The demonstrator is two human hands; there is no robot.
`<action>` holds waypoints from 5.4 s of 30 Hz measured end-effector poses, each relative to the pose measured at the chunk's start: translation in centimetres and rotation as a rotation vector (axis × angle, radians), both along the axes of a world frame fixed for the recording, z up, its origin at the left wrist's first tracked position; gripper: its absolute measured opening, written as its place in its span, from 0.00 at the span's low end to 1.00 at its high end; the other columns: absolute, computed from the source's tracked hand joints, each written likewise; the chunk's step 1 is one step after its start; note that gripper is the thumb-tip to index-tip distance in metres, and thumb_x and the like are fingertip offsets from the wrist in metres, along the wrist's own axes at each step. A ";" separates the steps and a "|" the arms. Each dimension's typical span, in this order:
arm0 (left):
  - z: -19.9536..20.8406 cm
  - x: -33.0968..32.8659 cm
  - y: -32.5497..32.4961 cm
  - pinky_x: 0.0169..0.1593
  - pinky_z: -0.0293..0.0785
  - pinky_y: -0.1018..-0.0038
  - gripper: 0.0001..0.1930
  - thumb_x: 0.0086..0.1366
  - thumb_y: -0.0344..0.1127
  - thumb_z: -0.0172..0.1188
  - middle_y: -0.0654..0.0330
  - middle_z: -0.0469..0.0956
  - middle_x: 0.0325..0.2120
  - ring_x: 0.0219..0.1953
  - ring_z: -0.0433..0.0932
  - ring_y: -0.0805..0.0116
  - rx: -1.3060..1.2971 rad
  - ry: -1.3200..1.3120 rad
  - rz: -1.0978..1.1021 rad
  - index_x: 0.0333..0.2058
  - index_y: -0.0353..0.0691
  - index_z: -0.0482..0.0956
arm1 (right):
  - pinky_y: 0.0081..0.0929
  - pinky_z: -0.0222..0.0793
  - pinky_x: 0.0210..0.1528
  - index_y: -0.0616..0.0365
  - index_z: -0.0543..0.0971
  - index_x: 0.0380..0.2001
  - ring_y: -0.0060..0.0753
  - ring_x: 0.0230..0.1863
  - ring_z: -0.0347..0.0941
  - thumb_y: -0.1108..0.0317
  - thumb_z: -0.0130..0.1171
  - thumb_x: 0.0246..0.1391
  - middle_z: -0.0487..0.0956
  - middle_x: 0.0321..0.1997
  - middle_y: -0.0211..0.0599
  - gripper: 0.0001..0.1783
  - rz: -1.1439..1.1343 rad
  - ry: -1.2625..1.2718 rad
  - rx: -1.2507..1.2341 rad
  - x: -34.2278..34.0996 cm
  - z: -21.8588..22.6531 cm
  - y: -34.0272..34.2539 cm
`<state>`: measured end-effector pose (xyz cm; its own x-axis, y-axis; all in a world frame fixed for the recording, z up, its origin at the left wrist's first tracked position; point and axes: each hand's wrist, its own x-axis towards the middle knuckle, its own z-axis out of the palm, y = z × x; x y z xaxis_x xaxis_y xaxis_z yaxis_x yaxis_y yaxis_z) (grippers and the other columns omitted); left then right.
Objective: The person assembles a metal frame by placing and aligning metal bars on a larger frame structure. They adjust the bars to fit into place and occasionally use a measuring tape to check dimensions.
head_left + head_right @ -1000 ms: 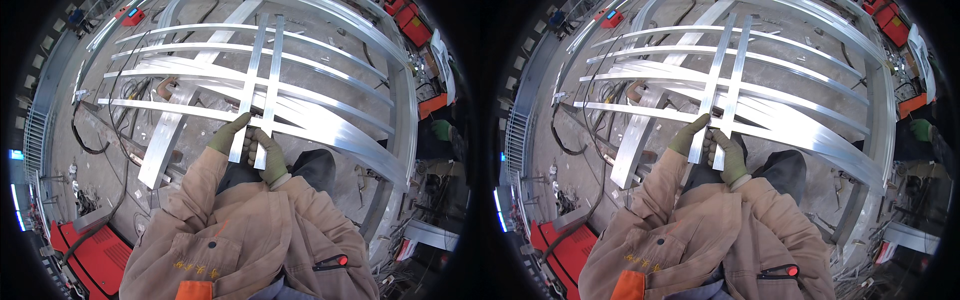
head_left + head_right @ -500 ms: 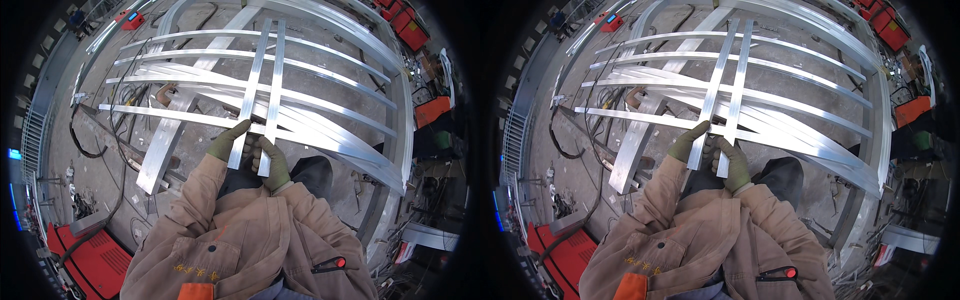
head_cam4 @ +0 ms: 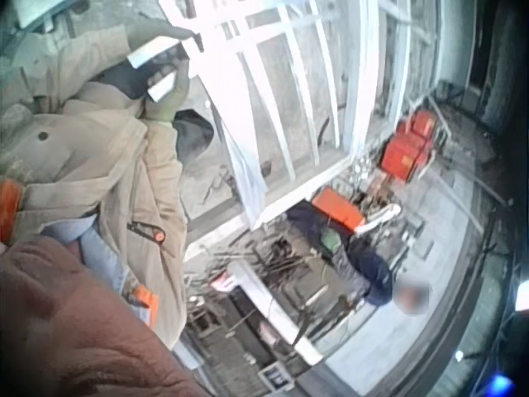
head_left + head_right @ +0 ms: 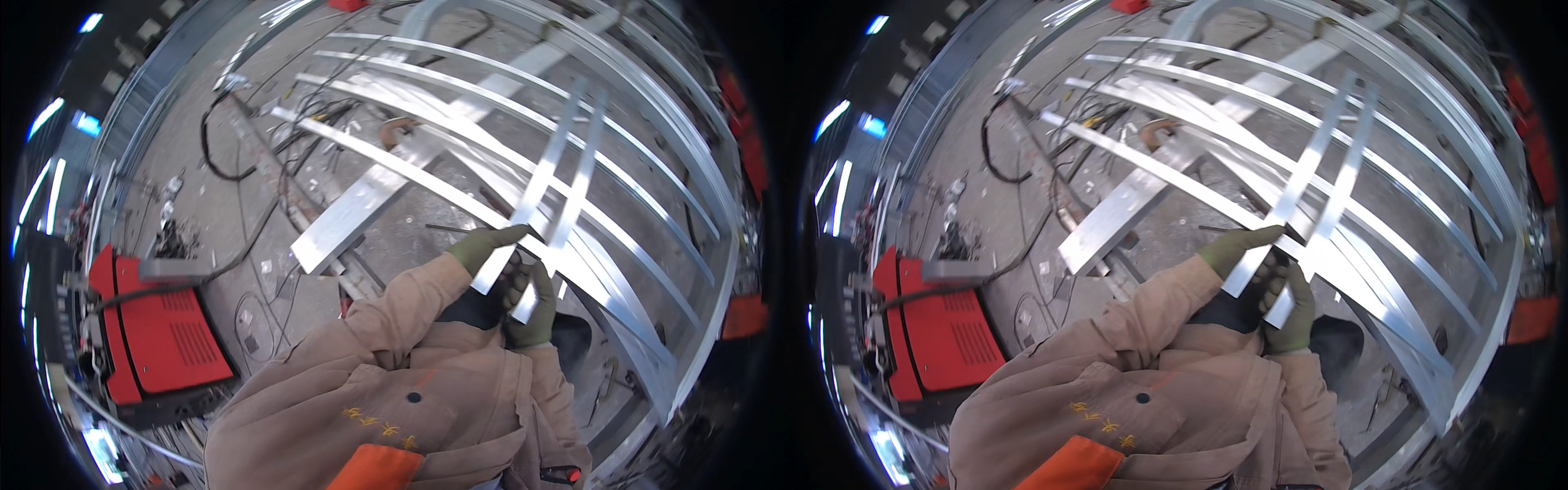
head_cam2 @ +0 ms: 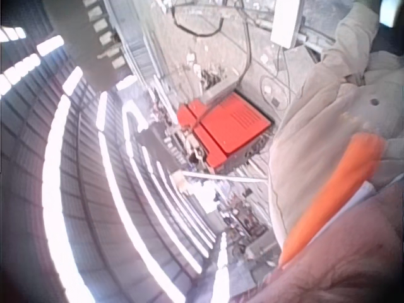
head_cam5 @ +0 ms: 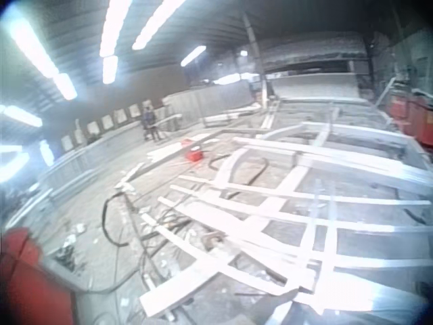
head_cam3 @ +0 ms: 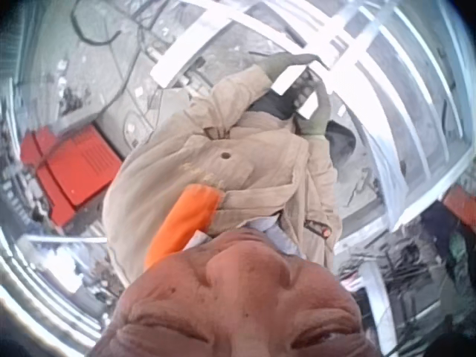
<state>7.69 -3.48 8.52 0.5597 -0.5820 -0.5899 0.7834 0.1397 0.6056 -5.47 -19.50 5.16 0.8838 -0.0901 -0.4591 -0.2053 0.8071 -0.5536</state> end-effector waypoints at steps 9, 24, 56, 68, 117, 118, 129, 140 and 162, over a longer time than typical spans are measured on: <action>0.6 0.0 0.2 0.32 0.81 0.65 0.26 0.74 0.58 0.81 0.58 0.86 0.28 0.25 0.82 0.66 -0.062 0.087 0.047 0.40 0.35 0.91 | 0.23 0.65 0.25 0.55 0.84 0.51 0.19 0.24 0.71 0.44 0.66 0.82 0.77 0.32 0.22 0.23 -0.017 0.043 0.007 0.1 0.9 0.2; -0.2 -0.1 -0.6 0.29 0.80 0.69 0.22 0.74 0.53 0.81 0.58 0.89 0.30 0.24 0.81 0.71 -0.048 0.022 0.125 0.48 0.37 0.95 | 0.22 0.65 0.24 0.55 0.85 0.48 0.18 0.23 0.71 0.45 0.62 0.85 0.78 0.30 0.21 0.22 -0.059 0.055 0.017 0.3 0.8 0.6; 2.1 -0.2 1.3 0.24 0.73 0.76 0.14 0.82 0.45 0.73 0.60 0.88 0.32 0.23 0.81 0.73 -0.055 -0.006 0.057 0.50 0.38 0.88 | 0.32 0.72 0.28 0.58 0.82 0.54 0.27 0.24 0.74 0.44 0.69 0.78 0.79 0.32 0.30 0.25 -0.013 0.045 -0.019 -0.4 1.5 1.7; 3.6 -1.4 1.4 0.30 0.79 0.74 0.17 0.80 0.47 0.76 0.61 0.88 0.32 0.28 0.84 0.70 -0.064 -0.117 0.132 0.51 0.38 0.91 | 0.28 0.69 0.26 0.54 0.83 0.53 0.21 0.21 0.69 0.41 0.66 0.81 0.75 0.28 0.22 0.25 0.040 0.086 -0.098 0.0 3.1 1.2; 16.8 -13.3 -18.3 0.35 0.85 0.65 0.31 0.76 0.58 0.79 0.55 0.90 0.35 0.32 0.88 0.66 -0.217 -0.177 -0.325 0.50 0.27 0.90 | 0.23 0.67 0.22 0.59 0.85 0.55 0.21 0.19 0.70 0.48 0.60 0.85 0.80 0.28 0.24 0.23 -0.330 -0.253 -0.074 -17.8 14.3 -15.9; 15.9 -11.7 -17.0 0.35 0.85 0.66 0.30 0.76 0.58 0.79 0.56 0.90 0.34 0.31 0.87 0.67 -0.208 -0.185 -0.312 0.49 0.29 0.91 | 0.23 0.66 0.22 0.59 0.85 0.54 0.20 0.19 0.67 0.48 0.61 0.85 0.77 0.27 0.23 0.22 -0.343 -0.252 -0.018 -15.4 13.2 -14.4; 5.8 3.8 -5.9 0.32 0.86 0.73 0.22 0.80 0.52 0.75 0.57 0.93 0.35 0.30 0.90 0.69 -0.053 -0.177 -0.281 0.51 0.35 0.92 | 0.25 0.68 0.25 0.59 0.85 0.50 0.21 0.22 0.71 0.45 0.63 0.84 0.75 0.27 0.24 0.24 -0.262 -0.132 -0.174 0.2 4.7 -2.5; 2.6 14.0 0.0 0.35 0.88 0.67 0.24 0.80 0.56 0.75 0.58 0.90 0.33 0.31 0.92 0.63 -0.080 -0.231 -0.221 0.46 0.37 0.89 | 0.31 0.77 0.28 0.58 0.83 0.51 0.28 0.24 0.81 0.36 0.74 0.73 0.83 0.30 0.30 0.32 -0.218 -0.064 -0.216 11.9 2.2 2.1; 4.2 14.8 2.0 0.58 0.87 0.52 0.36 0.67 0.70 0.71 0.39 0.93 0.44 0.51 0.93 0.40 1.159 -1.020 -0.575 0.49 0.37 0.95 | 0.34 0.79 0.27 0.57 0.83 0.52 0.30 0.25 0.81 0.46 0.76 0.74 0.84 0.32 0.32 0.25 -0.212 0.042 -0.166 16.0 0.2 4.1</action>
<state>22.44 -1.51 12.68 0.8460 -0.3760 -0.3780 -0.1933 -0.8771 0.4398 10.57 -15.43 5.33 0.8179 -0.3481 -0.4581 -0.0668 0.7334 -0.6765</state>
